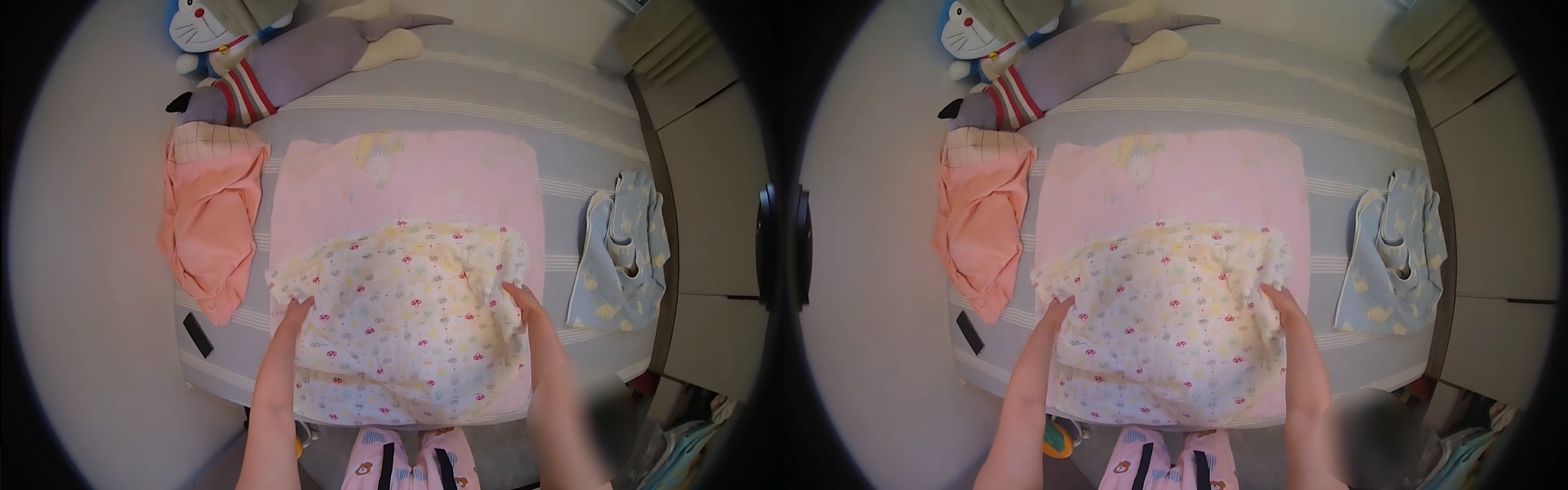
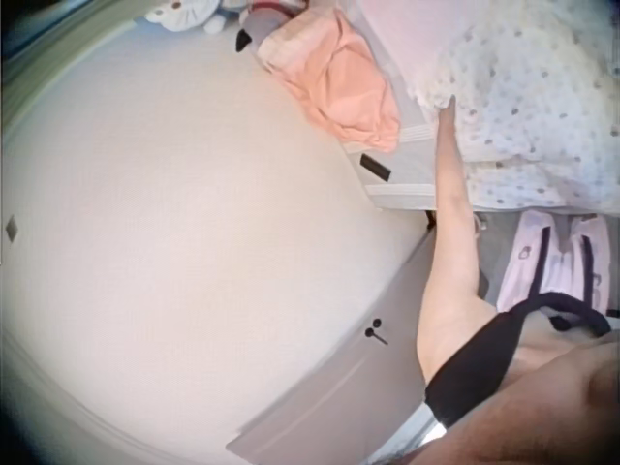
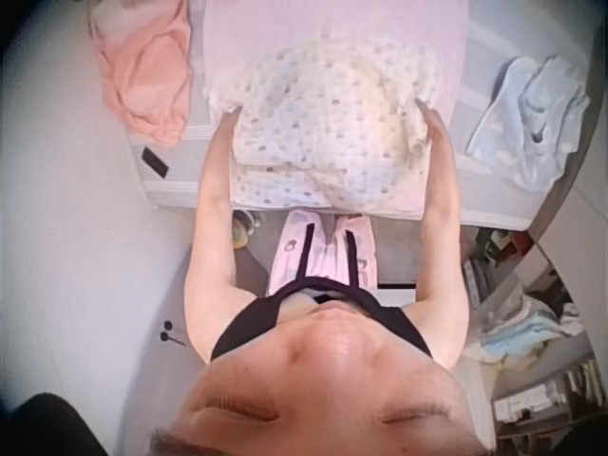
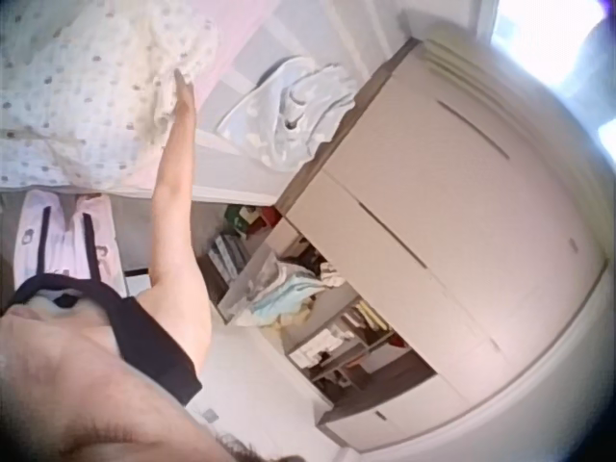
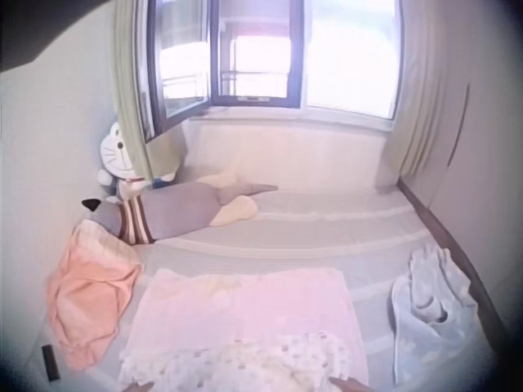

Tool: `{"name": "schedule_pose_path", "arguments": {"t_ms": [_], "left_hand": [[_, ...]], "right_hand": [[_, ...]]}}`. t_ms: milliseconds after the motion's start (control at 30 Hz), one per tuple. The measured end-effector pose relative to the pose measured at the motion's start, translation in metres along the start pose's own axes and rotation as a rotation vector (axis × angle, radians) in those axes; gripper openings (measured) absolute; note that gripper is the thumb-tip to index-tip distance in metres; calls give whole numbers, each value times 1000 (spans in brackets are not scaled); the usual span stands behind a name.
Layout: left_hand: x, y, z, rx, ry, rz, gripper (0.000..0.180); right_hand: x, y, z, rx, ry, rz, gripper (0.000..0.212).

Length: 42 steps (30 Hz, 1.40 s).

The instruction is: The person folds a pink patterned blanket and a blue patterned blanket on a bed. They roll the pink blanket into a tight cylinder, tuck the ends to secure it, and then fold the blue blanket into a neat square. Finally, they place the folded items into a storage shelf.

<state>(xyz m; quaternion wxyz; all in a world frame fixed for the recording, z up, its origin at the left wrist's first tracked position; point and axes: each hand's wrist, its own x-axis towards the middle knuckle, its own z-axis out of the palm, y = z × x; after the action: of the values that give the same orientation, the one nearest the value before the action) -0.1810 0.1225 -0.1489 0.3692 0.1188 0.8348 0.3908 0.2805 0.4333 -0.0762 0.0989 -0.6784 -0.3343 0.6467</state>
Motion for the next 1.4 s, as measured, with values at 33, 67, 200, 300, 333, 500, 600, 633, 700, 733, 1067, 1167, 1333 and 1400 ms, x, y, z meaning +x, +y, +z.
{"name": "schedule_pose_path", "arguments": {"t_ms": [33,67,200,300,333,500,600,633,700,733,1067,1167,1333,1400], "left_hand": [[6,-3,6,185,95,221,44],[8,37,23,363,109,236,42],[11,173,15,482,436,636,41],[61,206,-25,382,668,776,40],[64,231,-24,345,641,716,38],[106,263,-33,411,431,516,57],[143,198,-55,456,377,450,70],[149,173,-60,470,365,404,75],[135,135,-43,497,351,470,74],[121,122,-31,497,300,389,70],[-98,-89,-7,436,558,-123,45],[-140,-96,9,489,750,-309,49],[-151,-82,18,-20,930,-775,50],[-146,-107,7,-898,622,-537,47]], "right_hand": [[5,-9,8,-22,8,-57,40],[8,-18,5,37,95,-206,37],[2,-78,-4,61,332,-827,28],[-9,-136,8,108,392,-981,24],[0,-144,-3,49,414,-986,28],[39,-173,-21,-65,476,-925,56],[51,-161,-8,-211,530,-673,72],[56,-150,-4,-213,523,-707,69],[65,-98,-19,-215,546,-754,63],[74,-60,-36,-169,585,-733,57],[-11,252,-26,204,527,114,12],[-32,244,3,498,302,193,19],[-28,210,32,831,-5,243,31],[-33,190,36,859,-230,295,34]]}}
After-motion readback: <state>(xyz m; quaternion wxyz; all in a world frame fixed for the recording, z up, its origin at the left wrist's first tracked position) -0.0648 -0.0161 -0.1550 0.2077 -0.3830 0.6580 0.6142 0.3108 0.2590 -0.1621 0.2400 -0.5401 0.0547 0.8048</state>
